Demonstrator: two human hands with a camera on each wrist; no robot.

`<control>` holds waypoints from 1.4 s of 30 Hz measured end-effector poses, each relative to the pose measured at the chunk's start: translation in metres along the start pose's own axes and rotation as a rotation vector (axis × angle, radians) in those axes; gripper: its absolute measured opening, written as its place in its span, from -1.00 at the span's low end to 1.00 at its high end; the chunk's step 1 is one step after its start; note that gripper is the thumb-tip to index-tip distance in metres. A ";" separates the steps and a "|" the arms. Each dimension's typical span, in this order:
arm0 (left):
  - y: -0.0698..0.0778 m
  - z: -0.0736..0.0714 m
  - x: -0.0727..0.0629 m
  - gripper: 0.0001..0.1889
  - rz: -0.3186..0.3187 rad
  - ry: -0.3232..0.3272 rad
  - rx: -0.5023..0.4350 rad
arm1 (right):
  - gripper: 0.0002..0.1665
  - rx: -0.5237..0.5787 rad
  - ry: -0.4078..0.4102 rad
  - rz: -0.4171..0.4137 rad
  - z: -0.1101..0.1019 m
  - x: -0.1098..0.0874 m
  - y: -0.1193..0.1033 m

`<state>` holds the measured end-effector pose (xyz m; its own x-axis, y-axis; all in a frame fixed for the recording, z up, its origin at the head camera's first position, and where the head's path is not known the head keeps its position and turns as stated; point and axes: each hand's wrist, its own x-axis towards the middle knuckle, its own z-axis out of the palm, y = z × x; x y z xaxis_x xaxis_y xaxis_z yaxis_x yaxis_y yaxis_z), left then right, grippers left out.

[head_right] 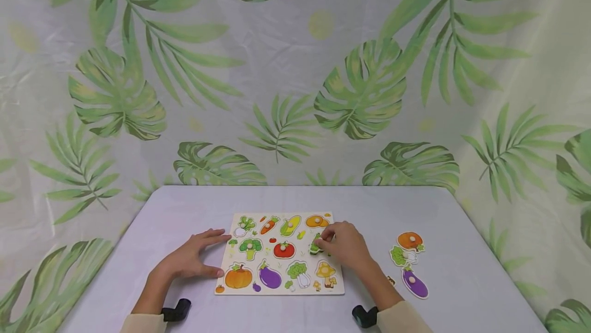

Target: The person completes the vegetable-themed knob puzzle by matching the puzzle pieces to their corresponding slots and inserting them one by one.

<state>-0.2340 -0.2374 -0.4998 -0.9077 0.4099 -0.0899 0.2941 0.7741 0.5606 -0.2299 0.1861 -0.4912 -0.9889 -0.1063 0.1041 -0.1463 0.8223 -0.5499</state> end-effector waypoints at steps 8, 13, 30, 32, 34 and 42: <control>0.001 0.000 0.001 -0.05 -0.006 -0.003 0.000 | -0.78 -0.026 0.001 0.021 0.005 -0.002 -0.001; 0.002 0.001 0.002 -0.05 -0.002 -0.005 0.003 | -0.78 -0.046 0.013 0.015 0.010 -0.001 0.002; -0.001 0.002 0.002 -0.05 0.001 -0.004 0.004 | -0.77 -0.053 0.027 0.014 0.014 -0.002 0.002; -0.001 0.002 0.002 -0.05 -0.001 -0.003 0.004 | -0.77 -0.051 0.021 0.017 0.015 -0.002 0.001; -0.001 0.002 0.002 -0.06 -0.003 -0.003 0.003 | -0.77 -0.051 0.018 0.022 0.015 -0.002 0.001; 0.000 0.000 0.001 -0.06 -0.011 -0.008 0.001 | -0.70 -0.028 0.011 0.034 0.014 -0.002 0.000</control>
<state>-0.2344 -0.2366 -0.4998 -0.9085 0.4050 -0.1029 0.2839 0.7790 0.5590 -0.2281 0.1781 -0.5030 -0.9929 -0.0721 0.0949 -0.1117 0.8405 -0.5302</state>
